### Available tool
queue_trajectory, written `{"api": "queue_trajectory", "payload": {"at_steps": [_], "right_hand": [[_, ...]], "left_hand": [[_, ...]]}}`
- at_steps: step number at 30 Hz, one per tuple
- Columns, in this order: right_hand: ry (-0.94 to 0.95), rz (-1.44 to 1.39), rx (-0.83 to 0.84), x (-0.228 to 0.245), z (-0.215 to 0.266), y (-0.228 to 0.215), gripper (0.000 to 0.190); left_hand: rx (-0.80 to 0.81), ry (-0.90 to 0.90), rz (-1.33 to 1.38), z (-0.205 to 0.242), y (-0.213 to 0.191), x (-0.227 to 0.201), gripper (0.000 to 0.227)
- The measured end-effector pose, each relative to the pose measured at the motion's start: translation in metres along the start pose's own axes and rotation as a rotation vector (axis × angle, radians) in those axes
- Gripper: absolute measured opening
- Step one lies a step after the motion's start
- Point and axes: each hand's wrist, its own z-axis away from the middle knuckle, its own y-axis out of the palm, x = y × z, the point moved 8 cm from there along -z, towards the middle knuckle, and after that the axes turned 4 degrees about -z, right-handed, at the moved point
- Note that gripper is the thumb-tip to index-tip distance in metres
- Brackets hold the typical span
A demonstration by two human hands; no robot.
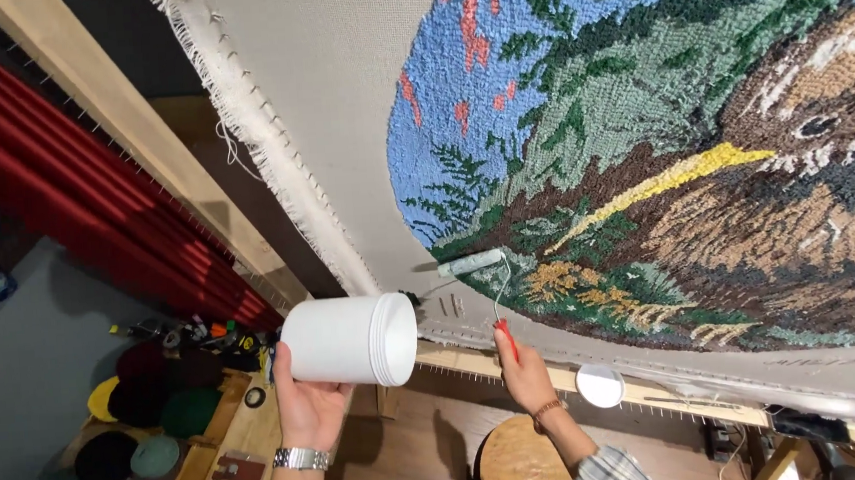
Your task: Applying adhesive to the back of a tufted rug using a small roller to secure the yarn.
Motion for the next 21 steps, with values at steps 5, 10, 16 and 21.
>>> {"api": "queue_trajectory", "payload": {"at_steps": [5,10,16,21], "right_hand": [[0.008,-0.171,0.053,0.001,0.074,0.002,0.061],[0.111,-0.34,0.165,0.022,0.154,0.02,0.048],[-0.11,-0.254,0.372,0.088,0.205,0.026,0.026],[-0.097,-0.291,0.338,0.083,0.216,0.017,0.031]], "left_hand": [[0.039,0.046,-0.029,0.014,0.011,-0.018,0.084],[0.094,0.07,-0.042,0.029,0.027,-0.025,0.077],[0.25,0.103,-0.128,0.06,0.059,-0.023,0.07],[0.346,0.164,-0.11,0.081,0.076,-0.029,0.068]]}}
